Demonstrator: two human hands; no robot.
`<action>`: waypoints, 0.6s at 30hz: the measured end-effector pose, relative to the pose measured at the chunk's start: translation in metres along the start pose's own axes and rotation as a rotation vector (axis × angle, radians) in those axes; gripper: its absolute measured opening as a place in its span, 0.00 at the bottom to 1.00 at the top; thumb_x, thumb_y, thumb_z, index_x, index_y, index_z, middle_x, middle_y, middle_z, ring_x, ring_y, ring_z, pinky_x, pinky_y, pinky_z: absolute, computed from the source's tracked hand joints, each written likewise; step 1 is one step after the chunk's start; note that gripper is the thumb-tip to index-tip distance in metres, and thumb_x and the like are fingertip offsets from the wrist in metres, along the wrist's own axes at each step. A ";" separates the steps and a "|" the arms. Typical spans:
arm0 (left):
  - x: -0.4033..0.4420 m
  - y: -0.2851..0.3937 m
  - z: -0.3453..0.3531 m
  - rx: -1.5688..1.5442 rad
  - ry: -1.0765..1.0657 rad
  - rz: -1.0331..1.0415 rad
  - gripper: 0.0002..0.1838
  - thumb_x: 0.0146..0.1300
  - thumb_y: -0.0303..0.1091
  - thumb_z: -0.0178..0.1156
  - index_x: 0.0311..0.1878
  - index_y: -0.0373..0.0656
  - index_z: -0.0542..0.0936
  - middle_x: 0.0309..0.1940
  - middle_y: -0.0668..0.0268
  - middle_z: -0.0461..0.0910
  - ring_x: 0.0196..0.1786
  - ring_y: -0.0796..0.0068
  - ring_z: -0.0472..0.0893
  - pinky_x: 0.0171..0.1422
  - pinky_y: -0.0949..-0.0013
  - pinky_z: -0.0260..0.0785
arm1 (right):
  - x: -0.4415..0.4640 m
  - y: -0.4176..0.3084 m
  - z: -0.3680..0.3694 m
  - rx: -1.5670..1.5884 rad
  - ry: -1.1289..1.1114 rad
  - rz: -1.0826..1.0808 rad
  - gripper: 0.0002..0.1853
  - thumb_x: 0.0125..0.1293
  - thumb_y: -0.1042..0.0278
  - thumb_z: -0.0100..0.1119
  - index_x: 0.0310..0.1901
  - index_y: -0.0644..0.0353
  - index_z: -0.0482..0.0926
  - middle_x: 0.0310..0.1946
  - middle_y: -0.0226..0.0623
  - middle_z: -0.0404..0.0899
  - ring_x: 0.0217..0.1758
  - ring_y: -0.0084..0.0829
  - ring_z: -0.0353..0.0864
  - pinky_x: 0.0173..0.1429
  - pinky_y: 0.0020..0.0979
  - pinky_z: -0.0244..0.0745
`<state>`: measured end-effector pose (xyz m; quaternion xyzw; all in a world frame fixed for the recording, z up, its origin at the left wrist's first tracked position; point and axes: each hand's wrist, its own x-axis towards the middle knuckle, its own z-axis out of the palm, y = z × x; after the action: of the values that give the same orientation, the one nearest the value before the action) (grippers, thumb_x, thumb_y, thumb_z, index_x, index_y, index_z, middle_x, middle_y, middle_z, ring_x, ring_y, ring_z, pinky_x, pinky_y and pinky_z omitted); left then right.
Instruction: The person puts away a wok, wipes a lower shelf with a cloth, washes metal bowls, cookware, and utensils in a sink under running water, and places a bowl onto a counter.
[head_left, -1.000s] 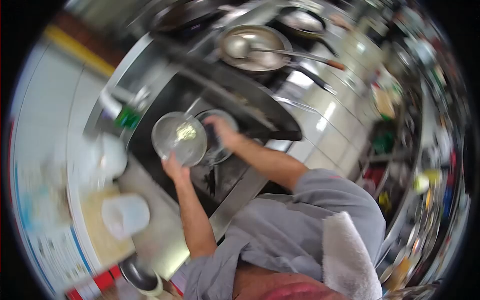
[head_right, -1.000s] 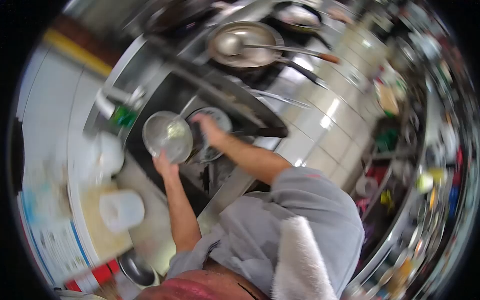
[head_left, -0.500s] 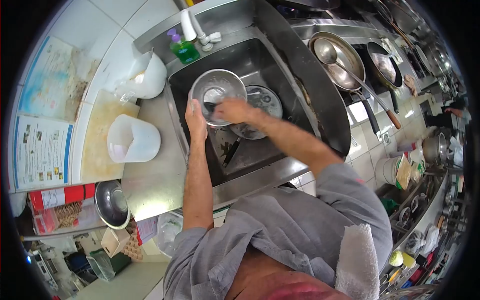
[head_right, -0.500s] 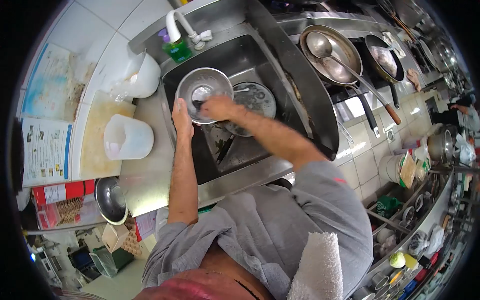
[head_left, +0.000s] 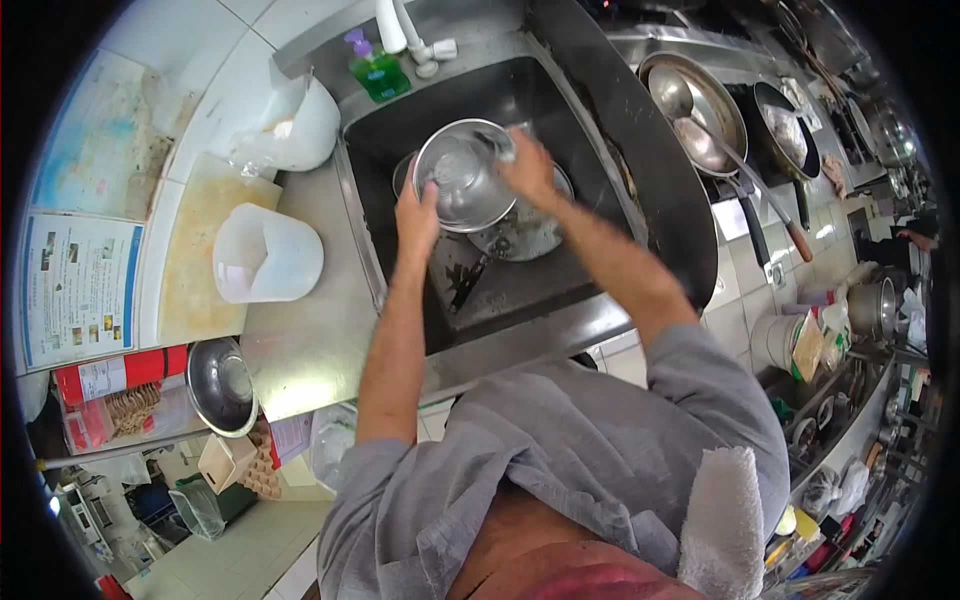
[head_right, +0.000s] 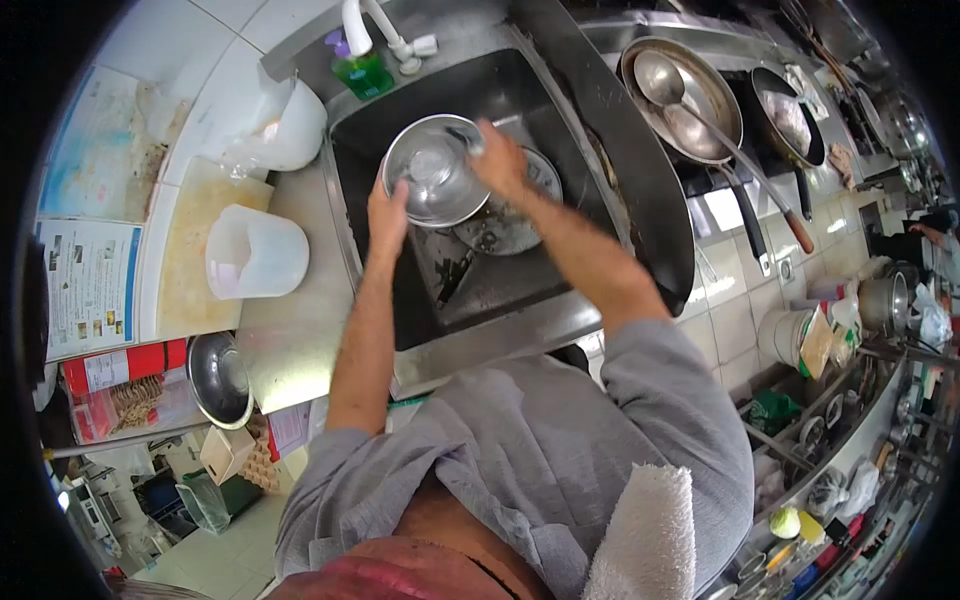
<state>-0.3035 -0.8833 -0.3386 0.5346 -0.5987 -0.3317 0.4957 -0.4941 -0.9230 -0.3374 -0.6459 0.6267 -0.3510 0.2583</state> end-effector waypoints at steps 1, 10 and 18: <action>0.006 0.000 -0.005 -0.018 -0.102 -0.032 0.22 0.62 0.31 0.48 0.61 0.42 0.66 0.56 0.55 0.71 0.59 0.60 0.70 0.64 0.66 0.58 | 0.010 -0.009 -0.012 -0.176 -0.033 -0.305 0.19 0.46 0.65 0.63 0.42 0.52 0.72 0.39 0.36 0.76 0.41 0.45 0.77 0.43 0.41 0.73; 0.042 0.064 0.026 0.430 0.134 0.342 0.14 0.59 0.30 0.54 0.49 0.42 0.77 0.46 0.56 0.78 0.49 0.59 0.77 0.54 0.66 0.68 | 0.018 0.007 0.009 0.166 0.370 0.085 0.26 0.45 0.68 0.66 0.49 0.57 0.72 0.44 0.41 0.77 0.45 0.45 0.77 0.47 0.38 0.72; -0.024 -0.037 0.040 0.482 0.207 -0.159 0.22 0.52 0.21 0.50 0.53 0.38 0.70 0.44 0.50 0.76 0.48 0.49 0.75 0.52 0.57 0.68 | -0.100 0.059 0.089 1.107 -0.272 0.939 0.28 0.49 0.75 0.59 0.55 0.65 0.66 0.39 0.42 0.76 0.39 0.35 0.77 0.41 0.36 0.74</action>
<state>-0.3315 -0.8729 -0.3902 0.7137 -0.5627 -0.1611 0.3848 -0.4585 -0.8386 -0.4515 -0.1226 0.5310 -0.3849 0.7449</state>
